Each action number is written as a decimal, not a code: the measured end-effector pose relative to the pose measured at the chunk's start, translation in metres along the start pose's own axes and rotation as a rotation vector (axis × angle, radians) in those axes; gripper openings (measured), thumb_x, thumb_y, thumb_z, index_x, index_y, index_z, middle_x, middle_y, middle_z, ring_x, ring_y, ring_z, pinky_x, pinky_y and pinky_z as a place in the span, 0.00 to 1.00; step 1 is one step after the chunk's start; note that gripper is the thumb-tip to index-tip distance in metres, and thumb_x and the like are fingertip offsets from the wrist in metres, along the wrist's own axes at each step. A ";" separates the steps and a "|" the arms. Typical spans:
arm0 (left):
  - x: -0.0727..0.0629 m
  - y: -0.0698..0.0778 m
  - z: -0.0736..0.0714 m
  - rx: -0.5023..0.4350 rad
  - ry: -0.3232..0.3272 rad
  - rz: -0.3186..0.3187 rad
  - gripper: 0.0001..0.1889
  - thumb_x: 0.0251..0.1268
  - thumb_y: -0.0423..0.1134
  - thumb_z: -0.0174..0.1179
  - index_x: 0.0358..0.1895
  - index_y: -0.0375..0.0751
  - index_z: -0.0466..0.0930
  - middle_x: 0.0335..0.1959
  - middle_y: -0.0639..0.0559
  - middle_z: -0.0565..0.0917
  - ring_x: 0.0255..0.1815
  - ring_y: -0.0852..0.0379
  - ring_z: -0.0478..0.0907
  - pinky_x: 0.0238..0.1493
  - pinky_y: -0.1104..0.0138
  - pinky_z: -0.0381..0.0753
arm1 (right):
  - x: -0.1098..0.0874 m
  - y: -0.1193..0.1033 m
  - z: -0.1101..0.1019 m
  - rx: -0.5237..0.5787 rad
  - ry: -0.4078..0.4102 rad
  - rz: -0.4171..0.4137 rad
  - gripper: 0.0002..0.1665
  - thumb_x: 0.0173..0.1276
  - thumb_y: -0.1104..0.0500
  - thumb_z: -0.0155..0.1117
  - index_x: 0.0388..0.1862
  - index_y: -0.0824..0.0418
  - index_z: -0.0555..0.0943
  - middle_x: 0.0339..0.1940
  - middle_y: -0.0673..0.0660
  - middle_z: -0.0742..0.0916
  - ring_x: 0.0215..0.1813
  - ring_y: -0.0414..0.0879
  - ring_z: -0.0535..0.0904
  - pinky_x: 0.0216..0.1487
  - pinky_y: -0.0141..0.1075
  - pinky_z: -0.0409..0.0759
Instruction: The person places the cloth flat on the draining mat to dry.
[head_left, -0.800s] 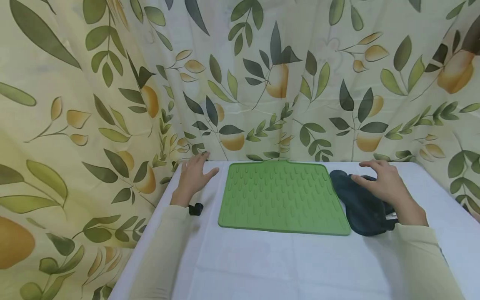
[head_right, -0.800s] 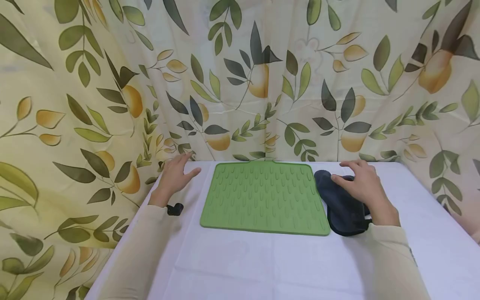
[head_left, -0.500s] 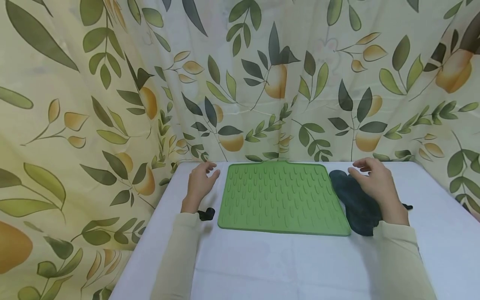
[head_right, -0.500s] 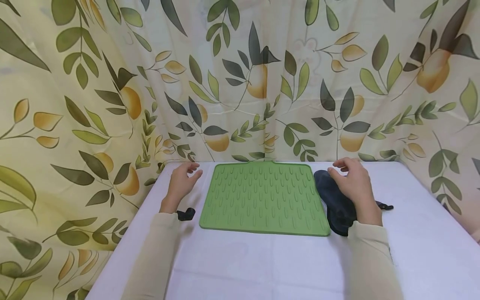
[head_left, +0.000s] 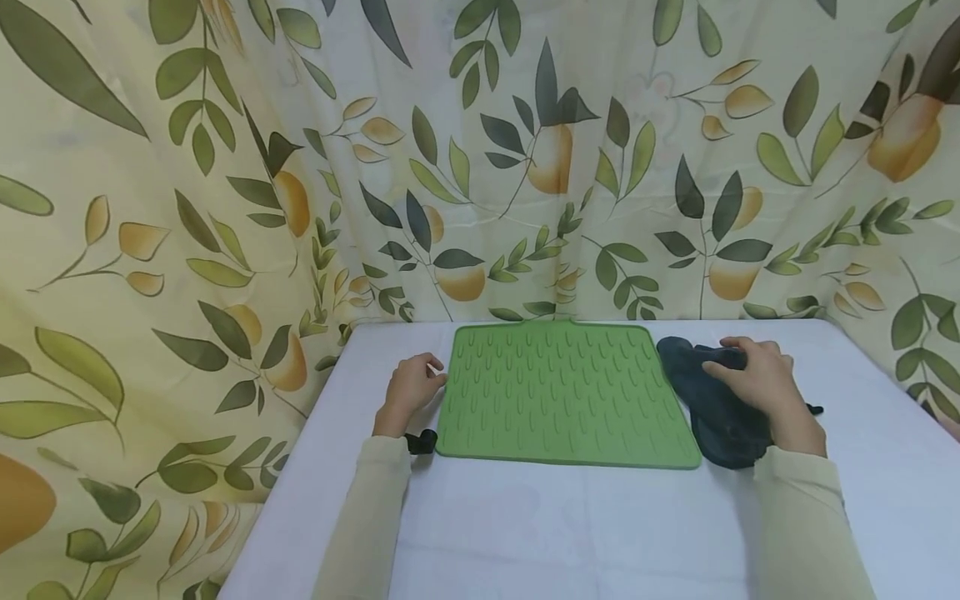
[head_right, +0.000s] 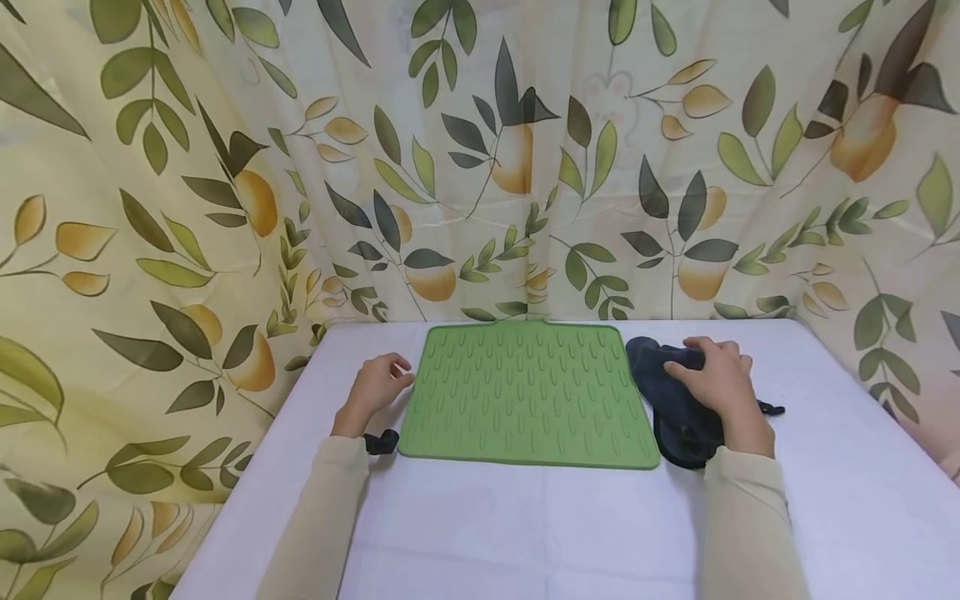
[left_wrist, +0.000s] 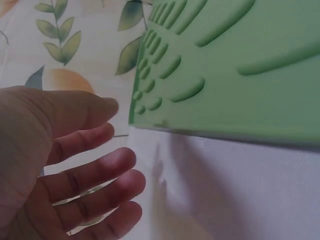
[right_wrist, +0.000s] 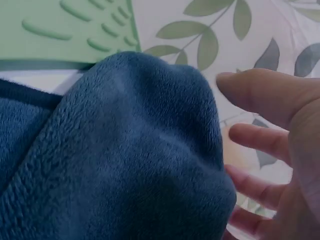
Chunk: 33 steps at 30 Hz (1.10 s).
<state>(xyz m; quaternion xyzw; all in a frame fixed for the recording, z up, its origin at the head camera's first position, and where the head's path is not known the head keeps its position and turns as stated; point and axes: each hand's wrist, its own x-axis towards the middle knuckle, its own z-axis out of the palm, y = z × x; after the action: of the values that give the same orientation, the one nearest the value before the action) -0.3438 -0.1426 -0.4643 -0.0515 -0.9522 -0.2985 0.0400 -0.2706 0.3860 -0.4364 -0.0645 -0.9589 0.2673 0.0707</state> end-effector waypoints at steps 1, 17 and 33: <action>0.000 0.000 0.001 -0.005 -0.010 -0.007 0.11 0.68 0.43 0.66 0.48 0.44 0.85 0.35 0.50 0.87 0.34 0.53 0.82 0.35 0.61 0.77 | 0.000 0.002 -0.001 -0.010 -0.019 0.011 0.43 0.76 0.41 0.57 0.72 0.74 0.63 0.63 0.87 0.64 0.61 0.84 0.57 0.51 0.71 0.65; 0.002 0.000 0.013 -0.047 -0.065 -0.109 0.15 0.65 0.37 0.63 0.53 0.39 0.85 0.41 0.44 0.89 0.39 0.50 0.83 0.43 0.59 0.81 | 0.001 0.016 -0.006 -0.041 -0.307 0.089 0.52 0.74 0.43 0.60 0.79 0.74 0.50 0.71 0.89 0.56 0.69 0.88 0.55 0.65 0.76 0.62; 0.003 0.003 0.019 -0.070 -0.080 -0.136 0.15 0.65 0.32 0.61 0.54 0.37 0.85 0.40 0.45 0.88 0.36 0.53 0.81 0.35 0.66 0.78 | 0.004 0.016 0.004 -0.094 -0.278 0.056 0.49 0.65 0.53 0.69 0.75 0.75 0.57 0.68 0.90 0.61 0.65 0.88 0.60 0.62 0.76 0.64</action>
<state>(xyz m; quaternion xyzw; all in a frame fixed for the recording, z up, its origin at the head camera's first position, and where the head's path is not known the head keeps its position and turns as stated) -0.3470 -0.1287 -0.4780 0.0001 -0.9432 -0.3316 -0.0205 -0.2734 0.3981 -0.4475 -0.0566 -0.9687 0.2302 -0.0733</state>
